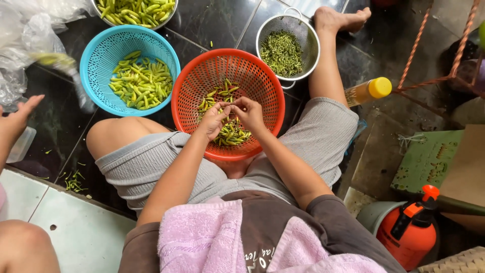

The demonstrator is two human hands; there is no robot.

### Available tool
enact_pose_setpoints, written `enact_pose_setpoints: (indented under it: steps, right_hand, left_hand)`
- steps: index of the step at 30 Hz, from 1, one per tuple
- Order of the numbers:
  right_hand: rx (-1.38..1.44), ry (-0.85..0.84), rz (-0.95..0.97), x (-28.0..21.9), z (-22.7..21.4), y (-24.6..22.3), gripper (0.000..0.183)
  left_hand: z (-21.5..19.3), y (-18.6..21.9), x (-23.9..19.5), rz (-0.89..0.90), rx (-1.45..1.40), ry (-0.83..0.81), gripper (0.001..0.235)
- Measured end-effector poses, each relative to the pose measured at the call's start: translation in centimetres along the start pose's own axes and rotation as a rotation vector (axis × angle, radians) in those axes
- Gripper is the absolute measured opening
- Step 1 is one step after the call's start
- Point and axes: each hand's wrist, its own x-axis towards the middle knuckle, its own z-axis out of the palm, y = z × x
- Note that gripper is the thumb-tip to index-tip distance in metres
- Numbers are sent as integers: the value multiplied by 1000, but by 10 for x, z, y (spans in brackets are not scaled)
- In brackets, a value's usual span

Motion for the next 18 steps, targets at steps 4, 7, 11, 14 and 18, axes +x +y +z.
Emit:
enact_pose_setpoints:
  steps: [4, 7, 11, 14, 18]
  right_hand:
    - [71, 21, -57, 8, 12, 28, 8]
    - [402, -126, 223, 15, 11, 42, 11]
    - [142, -102, 119, 44, -6, 48, 14]
    - [-494, -189, -101, 86, -4, 58, 39]
    - [-769, -238, -111, 98, 33, 44, 54]
  left_hand:
    - [-17, -11, 8, 29, 36, 7, 25]
    - [-16, -4, 5, 101, 178, 1, 22]
    - [-4, 27, -11, 207, 222, 114, 17]
    - [-5, 58, -19, 325, 72, 298, 15]
    - [-39, 74, -20, 507, -176, 533, 17]
